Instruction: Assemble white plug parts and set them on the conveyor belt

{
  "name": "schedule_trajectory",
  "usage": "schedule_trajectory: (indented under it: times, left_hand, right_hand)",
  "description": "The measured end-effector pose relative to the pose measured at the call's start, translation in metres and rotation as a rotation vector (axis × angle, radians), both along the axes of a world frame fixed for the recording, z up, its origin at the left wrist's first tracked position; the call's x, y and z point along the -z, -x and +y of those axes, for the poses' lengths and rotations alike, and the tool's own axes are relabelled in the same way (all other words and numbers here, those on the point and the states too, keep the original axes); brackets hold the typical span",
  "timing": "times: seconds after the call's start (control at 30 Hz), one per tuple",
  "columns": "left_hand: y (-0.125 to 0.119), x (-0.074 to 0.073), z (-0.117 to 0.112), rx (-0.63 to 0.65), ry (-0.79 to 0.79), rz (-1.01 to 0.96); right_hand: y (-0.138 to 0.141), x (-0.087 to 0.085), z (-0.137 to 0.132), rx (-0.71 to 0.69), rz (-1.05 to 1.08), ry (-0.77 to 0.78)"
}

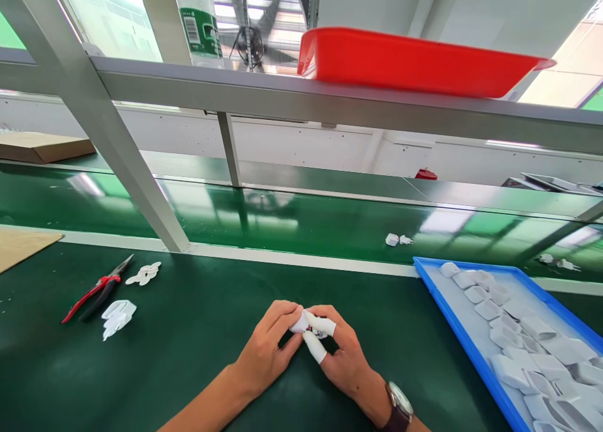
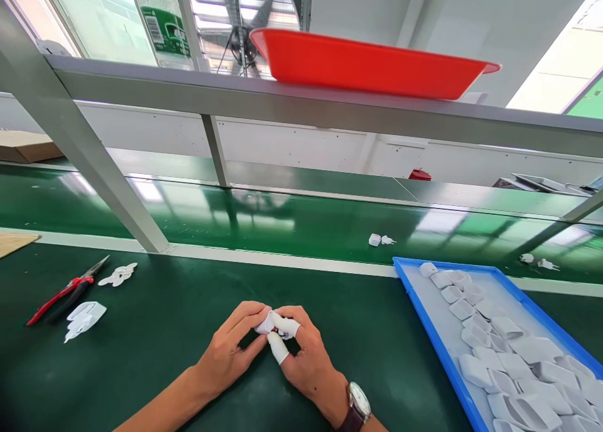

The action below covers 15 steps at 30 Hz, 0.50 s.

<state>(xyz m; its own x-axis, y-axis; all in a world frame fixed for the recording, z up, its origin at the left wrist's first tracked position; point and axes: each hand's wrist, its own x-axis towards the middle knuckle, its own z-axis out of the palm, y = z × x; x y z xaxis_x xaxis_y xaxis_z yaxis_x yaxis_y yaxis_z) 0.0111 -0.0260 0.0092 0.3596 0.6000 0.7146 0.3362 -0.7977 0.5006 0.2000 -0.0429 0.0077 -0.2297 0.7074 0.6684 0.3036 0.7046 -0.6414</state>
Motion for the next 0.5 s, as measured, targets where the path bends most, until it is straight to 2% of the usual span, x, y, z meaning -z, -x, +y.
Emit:
schedule_trajectory:
  times: [0.13,0.27,0.5]
  left_hand:
    - [-0.002,-0.001,-0.001,-0.022,-0.018,0.020]
    - [0.001,0.005,0.002,-0.015,0.057,0.029]
    - [0.004,0.008,0.003,0.032,0.075,-0.003]
  right_hand:
    - [-0.001,-0.001,0.001,-0.006,-0.086,-0.040]
    - [-0.002,0.003,0.001,0.026,-0.110,-0.105]
    - [-0.001,-0.001,-0.001,0.027,-0.116,-0.092]
